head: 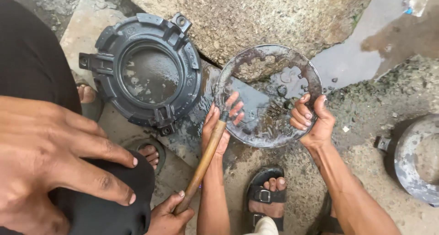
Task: Cleaning and inspecting vehicle clutch plates and housing on a concrete floor.
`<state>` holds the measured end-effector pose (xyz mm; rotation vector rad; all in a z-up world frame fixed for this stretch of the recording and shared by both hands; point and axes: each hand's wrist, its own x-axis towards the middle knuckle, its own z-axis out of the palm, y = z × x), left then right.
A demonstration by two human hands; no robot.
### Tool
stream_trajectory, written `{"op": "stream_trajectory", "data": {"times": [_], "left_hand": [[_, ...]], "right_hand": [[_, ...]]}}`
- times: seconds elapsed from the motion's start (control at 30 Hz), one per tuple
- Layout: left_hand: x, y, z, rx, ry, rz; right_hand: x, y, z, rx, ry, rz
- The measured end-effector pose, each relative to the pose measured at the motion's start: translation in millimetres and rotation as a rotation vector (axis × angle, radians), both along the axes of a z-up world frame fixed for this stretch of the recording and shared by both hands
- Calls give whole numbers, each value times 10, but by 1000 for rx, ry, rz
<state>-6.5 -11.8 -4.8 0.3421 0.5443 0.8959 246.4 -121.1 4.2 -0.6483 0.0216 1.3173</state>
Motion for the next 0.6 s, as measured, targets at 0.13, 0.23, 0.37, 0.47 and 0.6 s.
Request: {"op": "stream_trajectory", "data": {"times": [0.13, 0.23, 0.37, 0.47, 0.6], "left_hand": [[-42, -54, -109, -16, 7, -6], [88, 18, -106, 89, 26, 13], [276, 5, -368, 148, 253, 110], [314, 66, -459, 144, 432, 158], [287, 166, -319, 150, 536, 131]], "right_hand": [[-23, -70, -202, -10, -21, 31], [50, 46, -188, -45, -101, 15], [68, 113, -144, -10, -109, -58], [-8, 156, -179, 6, -79, -99], [-164, 138, -221, 8, -18, -141]]}}
